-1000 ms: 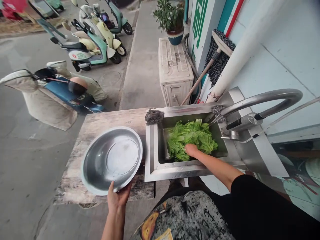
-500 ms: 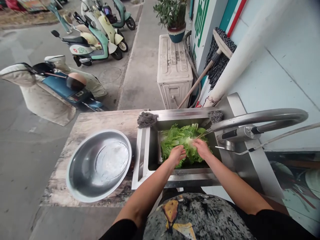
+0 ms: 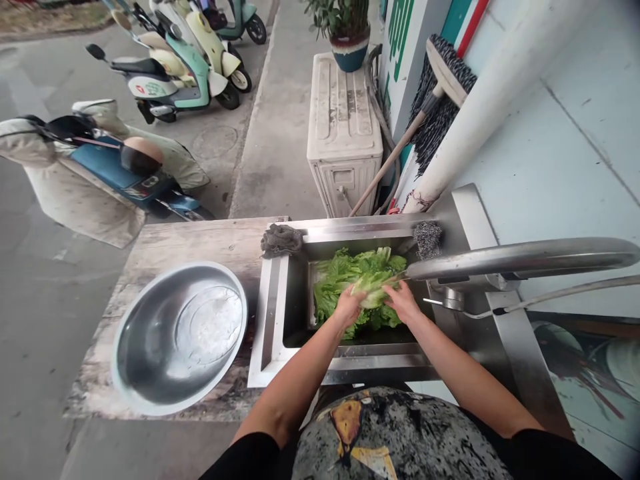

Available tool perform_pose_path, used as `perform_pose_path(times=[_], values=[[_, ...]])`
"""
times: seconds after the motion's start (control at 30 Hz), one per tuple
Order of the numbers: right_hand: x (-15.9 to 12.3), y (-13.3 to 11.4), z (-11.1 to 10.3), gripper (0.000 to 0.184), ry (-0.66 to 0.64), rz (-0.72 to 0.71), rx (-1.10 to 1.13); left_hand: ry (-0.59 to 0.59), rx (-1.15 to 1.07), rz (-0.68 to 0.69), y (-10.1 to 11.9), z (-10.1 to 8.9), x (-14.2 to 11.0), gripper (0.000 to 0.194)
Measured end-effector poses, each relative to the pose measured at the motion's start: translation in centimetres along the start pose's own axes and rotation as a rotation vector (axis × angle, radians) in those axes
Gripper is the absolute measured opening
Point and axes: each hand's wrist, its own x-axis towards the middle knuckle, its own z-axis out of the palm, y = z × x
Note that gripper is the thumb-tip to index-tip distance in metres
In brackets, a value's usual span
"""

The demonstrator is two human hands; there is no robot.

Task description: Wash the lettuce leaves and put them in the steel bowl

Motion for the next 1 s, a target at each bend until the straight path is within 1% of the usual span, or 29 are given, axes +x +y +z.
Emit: perform_pose_path(times=[0.03,0.07,0.1,0.2,0.27,0.33,0.37,0.43,0.47,0.5,0.53,0.57,0.6,0.63,0.67,0.7,0.73,0.77,0.8,0.83,0.87,0.9,0.93,0.97,1.0], values=[[0.2,0.0,0.3,0.049,-0.053,0.088,0.12,-0.019,-0.013,-0.013,0.0,-0.5,-0.1,0.052],[0.4,0.0,0.6,0.047,-0.083,0.134,0.21,-0.017,-0.008,-0.027,0.1,-0.8,-0.1,0.047],[0.5,0.0,0.9,0.045,-0.09,0.135,0.264,0.003,0.015,-0.048,0.1,-0.9,-0.2,0.042],[0.8,-0.3,1.5,0.045,-0.069,0.012,0.288,0.091,0.131,-0.133,0.3,-1.0,-0.3,0.021],[1.1,-0.6,1.7,0.045,-0.038,-0.035,0.312,0.109,0.153,-0.127,0.5,-0.7,-0.2,0.012],[1.3,-1.0,1.6,0.045,0.022,-0.043,0.361,0.107,0.159,-0.044,0.8,-0.4,-0.1,0.009],[1.3,-1.1,1.5,0.045,0.051,-0.026,0.367,0.109,0.204,0.021,0.9,-0.1,0.0,0.012],[1.2,-1.4,1.2,0.043,0.073,0.081,0.316,0.114,0.39,0.208,1.2,0.5,-0.1,0.021],[1.0,-1.5,1.0,0.041,0.051,0.164,0.284,0.107,0.504,0.318,1.3,0.8,-0.2,0.023],[0.8,-1.6,0.9,0.039,-0.001,0.246,0.277,0.083,0.606,0.419,1.5,1.0,-0.4,0.021],[0.4,-1.7,0.8,0.04,-0.08,0.314,0.303,0.038,0.687,0.497,1.6,1.2,-0.6,0.017],[0.0,-1.8,0.8,0.041,-0.165,0.36,0.355,-0.025,0.748,0.541,1.7,1.2,-1.0,0.017],[-0.3,-2.0,0.9,0.04,-0.239,0.379,0.415,-0.094,0.798,0.551,1.7,1.1,-1.3,0.02],[-0.7,-2.2,1.1,0.034,-0.284,0.377,0.463,-0.162,0.843,0.54,1.6,0.9,-1.7,0.022],[-1.0,-2.5,1.3,0.025,-0.295,0.368,0.49,-0.212,0.876,0.528,1.4,0.6,-2.1,0.024],[-1.3,-2.7,1.5,0.016,-0.283,0.357,0.497,-0.23,0.885,0.533,1.2,0.2,-2.5,0.027],[-1.5,-2.9,1.7,0.01,-0.263,0.352,0.493,-0.201,0.863,0.552,1.0,-0.2,-2.9,0.031],[-1.8,-3.0,1.9,0.007,-0.251,0.352,0.488,-0.125,0.809,0.561,0.8,-0.4,-3.2,0.036],[-2.0,-3.0,2.1,0.007,-0.255,0.358,0.49,-0.015,0.723,0.536,0.6,-0.6,-3.4,0.039],[-2.2,-2.9,2.3,0.008,-0.271,0.372,0.502,0.099,0.609,0.46,0.6,-0.6,-3.6,0.039],[-2.4,-2.7,2.4,0.009,-0.292,0.393,0.523,0.184,0.48,0.331,0.6,-0.5,-3.6,0.035],[-2.6,-2.4,2.7,0.01,-0.311,0.42,0.548,0.225,0.354,0.171,0.6,-0.3,-3.7,0.027],[-2.8,-2.0,2.9,0.009,-0.327,0.443,0.574,0.224,0.242,0.012,0.8,0.0,-3.7,0.02],[-2.9,-1.4,3.1,0.008,-0.335,0.455,0.595,0.202,0.154,-0.112,0.9,0.3,-3.6,0.015],[-3.0,-0.8,3.2,0.005,-0.333,0.449,0.605,0.181,0.09,-0.184,1.0,0.6,-3.6,0.013]])
